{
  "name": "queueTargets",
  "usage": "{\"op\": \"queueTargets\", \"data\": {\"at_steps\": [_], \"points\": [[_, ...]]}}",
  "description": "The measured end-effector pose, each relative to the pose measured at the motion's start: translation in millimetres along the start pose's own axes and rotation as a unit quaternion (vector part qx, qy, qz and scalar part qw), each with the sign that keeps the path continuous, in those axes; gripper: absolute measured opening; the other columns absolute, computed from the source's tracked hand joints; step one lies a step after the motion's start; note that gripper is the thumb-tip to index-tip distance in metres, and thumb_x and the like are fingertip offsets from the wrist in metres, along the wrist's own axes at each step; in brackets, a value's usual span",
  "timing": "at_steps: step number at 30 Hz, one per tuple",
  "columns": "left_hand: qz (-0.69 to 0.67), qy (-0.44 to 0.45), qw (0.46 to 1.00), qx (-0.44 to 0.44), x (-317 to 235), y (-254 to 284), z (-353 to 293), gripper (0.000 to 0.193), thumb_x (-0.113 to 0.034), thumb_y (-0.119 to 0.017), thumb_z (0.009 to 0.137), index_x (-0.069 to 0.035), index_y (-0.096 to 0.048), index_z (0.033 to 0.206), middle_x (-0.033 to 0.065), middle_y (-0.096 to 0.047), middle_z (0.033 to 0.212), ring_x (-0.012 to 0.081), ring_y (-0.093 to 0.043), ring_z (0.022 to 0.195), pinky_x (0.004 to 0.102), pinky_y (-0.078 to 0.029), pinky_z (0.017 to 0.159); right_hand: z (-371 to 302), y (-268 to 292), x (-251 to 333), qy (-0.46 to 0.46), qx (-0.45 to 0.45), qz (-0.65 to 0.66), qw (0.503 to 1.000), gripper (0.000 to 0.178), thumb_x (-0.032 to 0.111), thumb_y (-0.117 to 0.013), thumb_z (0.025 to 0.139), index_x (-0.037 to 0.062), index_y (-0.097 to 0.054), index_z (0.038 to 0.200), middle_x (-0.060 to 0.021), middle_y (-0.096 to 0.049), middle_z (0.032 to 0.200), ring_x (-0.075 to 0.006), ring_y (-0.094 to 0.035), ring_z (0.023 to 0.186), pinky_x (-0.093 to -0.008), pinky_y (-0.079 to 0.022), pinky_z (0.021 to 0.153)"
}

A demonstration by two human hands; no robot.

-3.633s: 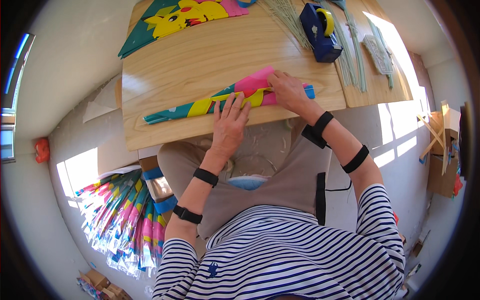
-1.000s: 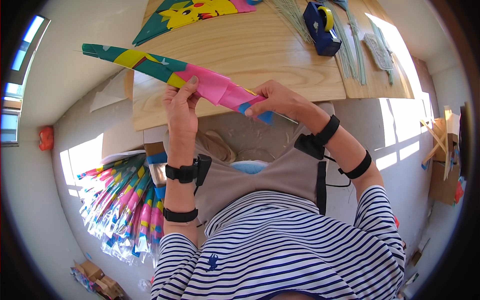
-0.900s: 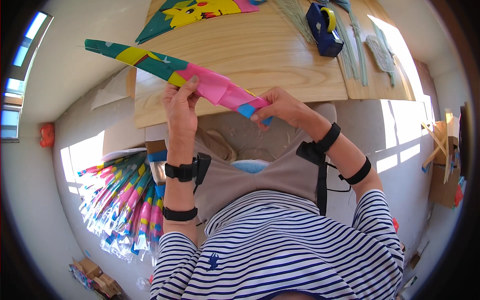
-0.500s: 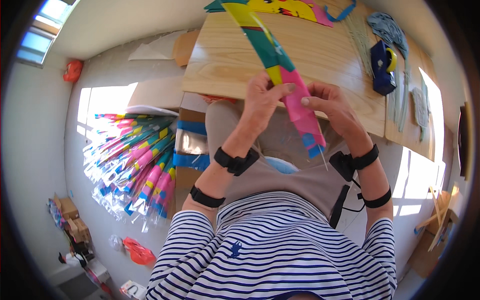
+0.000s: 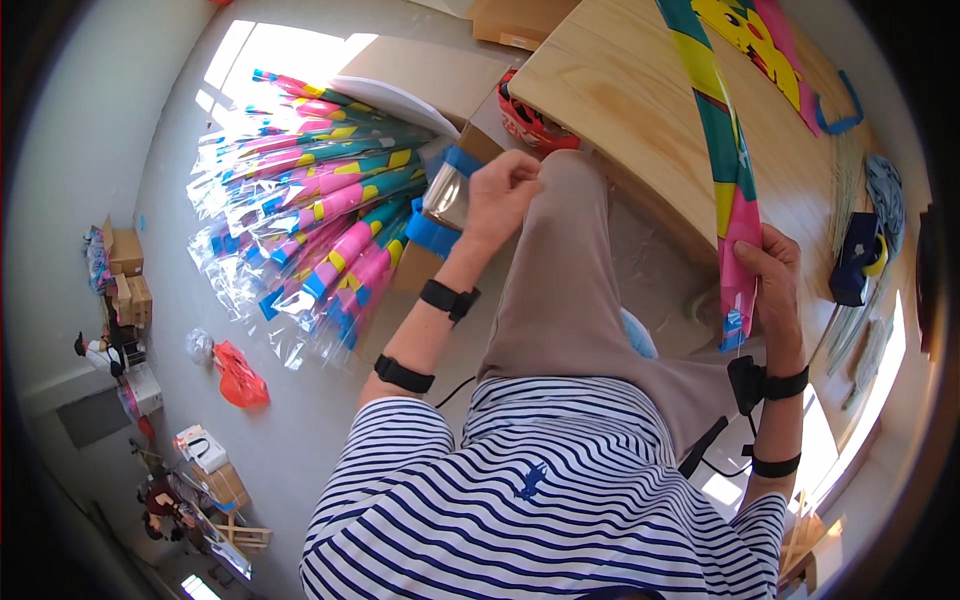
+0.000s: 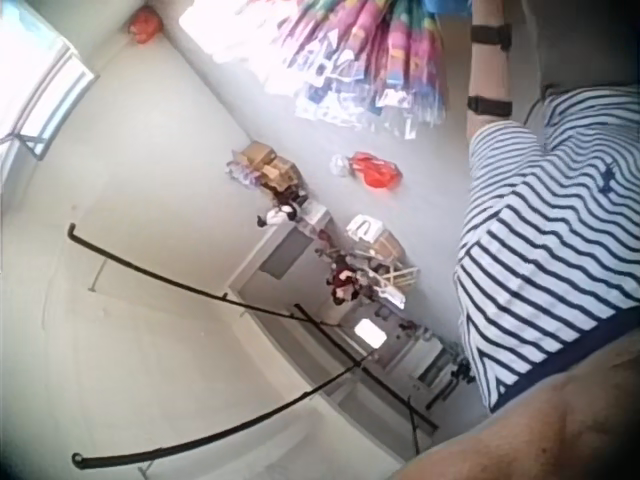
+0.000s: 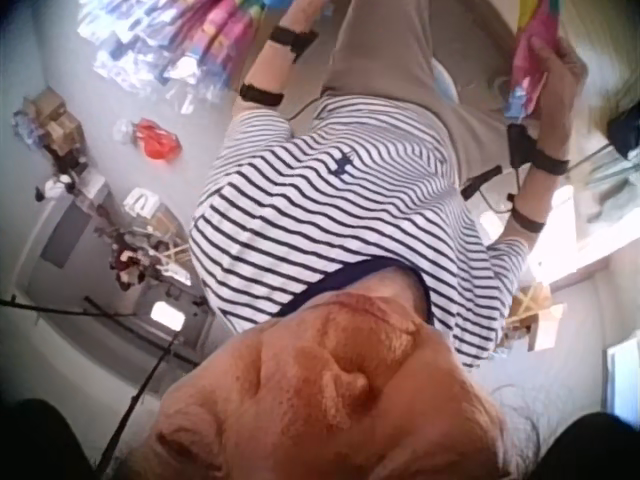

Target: The person is assembling colorful kites on a wooden table, involving plastic sheets and fiberglass rods.

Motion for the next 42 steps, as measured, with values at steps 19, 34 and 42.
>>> {"op": "queueTargets", "data": {"at_steps": [19, 34, 42], "points": [[0.356, 0.045, 0.93, -0.083, 212.0, 133.6, 14.1, 0.008, -0.002, -0.068, 0.076, -0.005, -0.064, 0.083, 0.015, -0.068, 0.079, 0.0332, -0.068, 0.077, 0.0392, -0.053, 0.071, 1.8, -9.9, -27.3, -0.082, -0.007, -0.023, 0.996, 0.023, 0.006, -0.071, 0.087, -0.0071, -0.069, 0.105, -0.0115, -0.072, 0.084, -0.0169, -0.07, 0.067, -0.0287, -0.058, 0.064], [-0.25, 0.113, 0.958, 0.079, 9.2, 131.9, 18.1, 0.023, 0.002, -0.065, 0.09, -0.002, -0.066, 0.113, 0.0018, -0.067, 0.089, 0.0099, -0.06, 0.076, 0.025, -0.049, 0.07, 30.3, -77.9, 45.2, 0.025, 0.191, 0.006, 0.981, 0.029, -0.001, -0.072, 0.077, -0.0078, -0.073, 0.105, -0.0122, -0.06, 0.134, -0.0218, -0.061, 0.115, -0.0317, -0.045, 0.102], [-0.336, 0.052, 0.922, 0.186, -87.7, 73.5, 22.9, 0.036, -0.016, -0.08, 0.086, 0.003, -0.065, 0.113, 0.008, -0.07, 0.1, 0.0135, -0.069, 0.09, 0.0261, -0.056, 0.085, 51.4, -167.0, 85.6, 0.17, 0.351, -0.07, 0.918, 0.025, 0.005, -0.079, 0.076, -0.0028, -0.076, 0.1, -0.0139, -0.061, 0.131, -0.0228, -0.059, 0.114, -0.0317, -0.046, 0.097]]}}
Point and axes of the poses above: each hand's wrist, its own z-axis towards the middle knuckle, its own y-axis out of the back of the hand, x = y × z, the point moved 5 cm from there along z, towards the middle knuckle
